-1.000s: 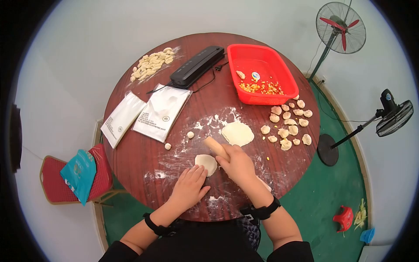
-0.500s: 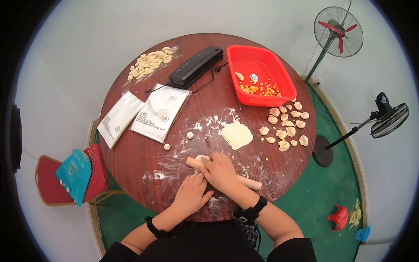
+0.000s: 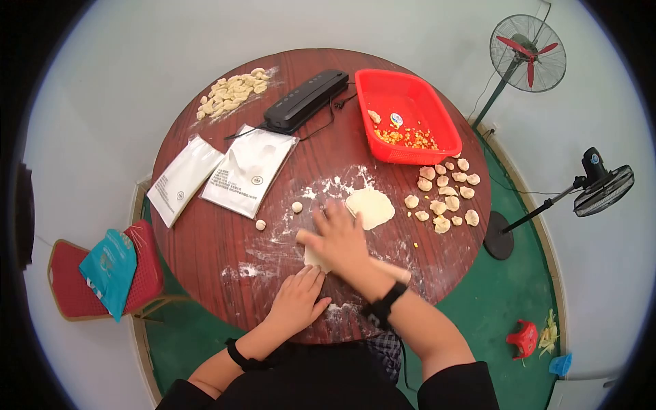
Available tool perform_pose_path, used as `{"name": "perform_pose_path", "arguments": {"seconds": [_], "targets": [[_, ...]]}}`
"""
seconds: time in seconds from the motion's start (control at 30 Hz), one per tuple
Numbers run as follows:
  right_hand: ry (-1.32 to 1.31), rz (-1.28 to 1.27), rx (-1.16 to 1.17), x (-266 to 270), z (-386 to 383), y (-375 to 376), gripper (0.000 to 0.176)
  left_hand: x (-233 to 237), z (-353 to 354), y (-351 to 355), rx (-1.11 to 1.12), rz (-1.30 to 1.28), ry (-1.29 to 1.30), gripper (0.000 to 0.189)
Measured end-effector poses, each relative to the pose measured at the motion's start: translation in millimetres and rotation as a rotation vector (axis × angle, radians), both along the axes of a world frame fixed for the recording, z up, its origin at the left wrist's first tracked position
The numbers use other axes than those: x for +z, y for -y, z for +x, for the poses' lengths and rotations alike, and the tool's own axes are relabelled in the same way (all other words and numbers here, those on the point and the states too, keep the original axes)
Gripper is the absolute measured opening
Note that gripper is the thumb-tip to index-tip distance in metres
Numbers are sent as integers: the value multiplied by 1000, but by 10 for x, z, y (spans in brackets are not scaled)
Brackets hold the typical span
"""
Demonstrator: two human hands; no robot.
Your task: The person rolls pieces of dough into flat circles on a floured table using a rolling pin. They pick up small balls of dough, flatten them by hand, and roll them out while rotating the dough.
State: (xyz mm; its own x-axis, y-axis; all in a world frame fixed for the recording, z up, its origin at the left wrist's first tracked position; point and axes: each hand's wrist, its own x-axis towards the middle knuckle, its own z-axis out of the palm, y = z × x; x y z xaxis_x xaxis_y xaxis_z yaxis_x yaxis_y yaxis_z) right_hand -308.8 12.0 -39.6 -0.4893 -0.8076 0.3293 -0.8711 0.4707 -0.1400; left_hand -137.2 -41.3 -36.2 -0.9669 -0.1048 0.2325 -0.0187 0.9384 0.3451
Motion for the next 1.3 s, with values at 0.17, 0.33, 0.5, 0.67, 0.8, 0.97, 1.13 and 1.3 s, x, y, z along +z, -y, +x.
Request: {"name": "perform_pose_path", "arguments": {"seconds": [0.17, 0.33, 0.5, 0.67, 0.8, 0.97, 1.13, 1.3], "targets": [[21, 34, -54, -51, -114, 40, 56, -3, -16, 39, -9, 12, -31, 54], [59, 68, -84, -11, -124, 17, 62, 13, -12, 26, -5, 29, -7, 52], [121, 54, -76, -94, -72, 3, 63, 15, -7, 55, 1, 33, -62, 50], [106, 50, -54, 70, 1, -18, 62, 29, 33, 44, -10, 48, -27, 48], [55, 33, -162, -1, -112, 31, 63, 233, 109, 124, -40, 140, 1, 46], [91, 90, 161, -23, 322, -196, 60, 401, 291, 394, 92, 261, -118, 37], [98, 64, -118, 5, -57, 12, 56, 531, 401, 578, 205, 218, -156, 34], [168, 79, 177, 76, 456, -238, 58, 472, 480, 698, 280, 195, -206, 34]]}}
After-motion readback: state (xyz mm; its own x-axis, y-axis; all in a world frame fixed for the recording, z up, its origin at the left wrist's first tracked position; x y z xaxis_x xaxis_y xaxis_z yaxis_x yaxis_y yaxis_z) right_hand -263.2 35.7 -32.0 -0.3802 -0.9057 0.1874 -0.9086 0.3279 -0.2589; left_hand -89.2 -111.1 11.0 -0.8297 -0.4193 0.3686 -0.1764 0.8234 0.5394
